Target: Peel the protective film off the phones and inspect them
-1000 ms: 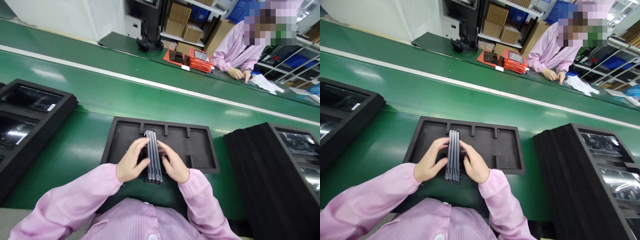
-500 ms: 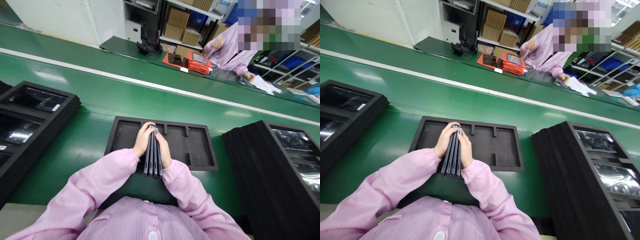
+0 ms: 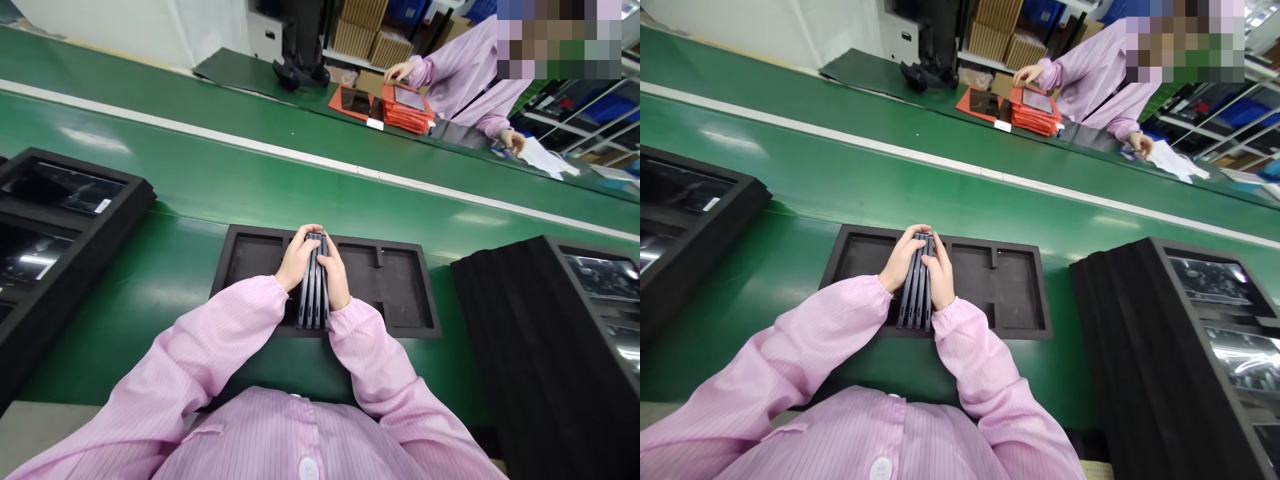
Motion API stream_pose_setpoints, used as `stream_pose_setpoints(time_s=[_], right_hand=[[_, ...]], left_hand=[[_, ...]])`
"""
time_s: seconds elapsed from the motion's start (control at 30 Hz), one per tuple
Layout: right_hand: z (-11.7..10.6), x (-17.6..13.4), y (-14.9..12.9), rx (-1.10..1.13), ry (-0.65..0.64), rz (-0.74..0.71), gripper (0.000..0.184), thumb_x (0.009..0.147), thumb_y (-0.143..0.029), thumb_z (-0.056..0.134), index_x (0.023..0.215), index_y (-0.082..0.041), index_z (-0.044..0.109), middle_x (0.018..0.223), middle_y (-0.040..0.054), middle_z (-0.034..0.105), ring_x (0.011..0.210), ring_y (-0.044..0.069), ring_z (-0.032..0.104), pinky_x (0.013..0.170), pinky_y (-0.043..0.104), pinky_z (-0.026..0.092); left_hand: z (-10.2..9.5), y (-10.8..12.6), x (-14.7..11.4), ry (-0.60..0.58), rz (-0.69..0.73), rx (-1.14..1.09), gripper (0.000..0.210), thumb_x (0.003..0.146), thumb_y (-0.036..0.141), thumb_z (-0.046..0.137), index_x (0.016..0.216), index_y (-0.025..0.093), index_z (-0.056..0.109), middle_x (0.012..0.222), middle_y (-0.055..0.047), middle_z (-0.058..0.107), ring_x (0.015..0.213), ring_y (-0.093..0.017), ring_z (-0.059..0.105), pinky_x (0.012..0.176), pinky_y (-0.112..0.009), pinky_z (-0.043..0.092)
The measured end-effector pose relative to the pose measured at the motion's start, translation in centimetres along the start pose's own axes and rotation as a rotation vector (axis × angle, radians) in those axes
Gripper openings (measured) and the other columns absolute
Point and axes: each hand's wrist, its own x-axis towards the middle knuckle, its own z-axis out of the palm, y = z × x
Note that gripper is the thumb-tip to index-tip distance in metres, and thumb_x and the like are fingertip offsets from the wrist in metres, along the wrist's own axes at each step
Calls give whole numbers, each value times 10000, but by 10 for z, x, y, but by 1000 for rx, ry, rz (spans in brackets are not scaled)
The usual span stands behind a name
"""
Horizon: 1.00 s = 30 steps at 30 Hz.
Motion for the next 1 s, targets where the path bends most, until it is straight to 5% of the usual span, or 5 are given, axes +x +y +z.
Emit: stream_pose_setpoints(time_s=[0.47, 1.0], right_hand=[[-10, 13, -2, 304, 16, 192, 349, 743, -386, 647, 1053, -250, 561, 1075, -11, 660, 1157, 220, 603, 1056, 374, 462], [-6, 7, 5, 297, -6, 123, 361, 815, -416, 661, 1135, -259, 607, 1222, 4, 651, 1241, 211, 568, 1128, 385, 416]], left_hand=[[-6, 5, 1, -172, 18, 152, 288, 830, 301, 580, 1090, 204, 653, 1220, -60, 647, 1208, -224, 562, 1123, -369, 357], [-11, 3, 2, -156, -58, 13, 251, 794, 291, 558, 1003, 206, 667, 1104, -28, 681, 1143, -232, 583, 1078, -370, 408]])
